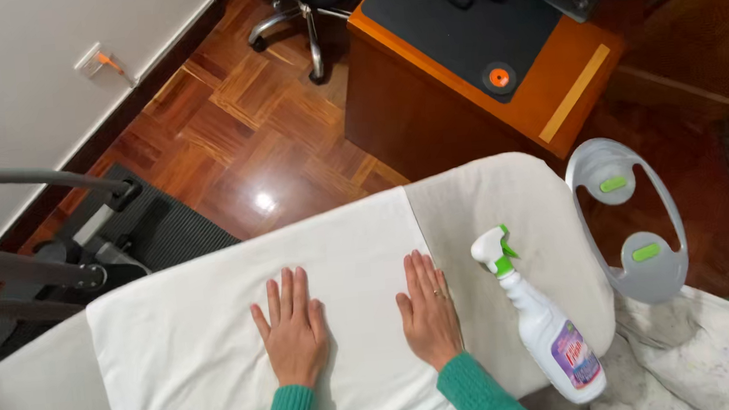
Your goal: The person smooths a white pillowcase on an ironing board, folds it into a smaller rectangle, sprays it, and smooths the surface by hand.
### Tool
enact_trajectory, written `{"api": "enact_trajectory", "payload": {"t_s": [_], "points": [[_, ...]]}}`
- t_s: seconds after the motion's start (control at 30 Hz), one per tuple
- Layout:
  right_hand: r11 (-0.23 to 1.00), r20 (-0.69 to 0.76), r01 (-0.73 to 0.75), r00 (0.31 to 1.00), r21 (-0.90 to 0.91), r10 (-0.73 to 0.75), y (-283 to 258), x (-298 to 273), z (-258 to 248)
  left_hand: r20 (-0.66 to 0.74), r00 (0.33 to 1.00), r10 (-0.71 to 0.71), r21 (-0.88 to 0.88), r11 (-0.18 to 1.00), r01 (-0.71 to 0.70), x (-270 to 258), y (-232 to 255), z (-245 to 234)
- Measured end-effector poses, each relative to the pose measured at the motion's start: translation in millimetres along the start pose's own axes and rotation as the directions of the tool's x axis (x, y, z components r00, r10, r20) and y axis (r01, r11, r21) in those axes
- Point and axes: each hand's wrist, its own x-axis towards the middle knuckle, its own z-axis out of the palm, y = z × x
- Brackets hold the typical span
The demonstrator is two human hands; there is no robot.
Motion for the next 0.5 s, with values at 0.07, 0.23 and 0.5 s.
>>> {"api": "enact_trajectory", "payload": {"t_s": [0.07,0.23,0.5], "points": [[0.997,-0.058,0.017,0.998,0.080,-0.013,0,-4,-7,0.013,1.000,0.003,-0.142,0.990,-0.001,-3,-3,-6],[0.992,-0.311,0.021,0.950,0.127,0.019,-34,-24,2,-0.020,0.989,0.147,-0.387,0.911,-0.143,-44,9,3],[0.999,-0.043,0.034,0.999,0.034,-0.033,-65,-48,29,0.141,0.969,0.201,-0.331,0.932,-0.146,-93,42,23]]}}
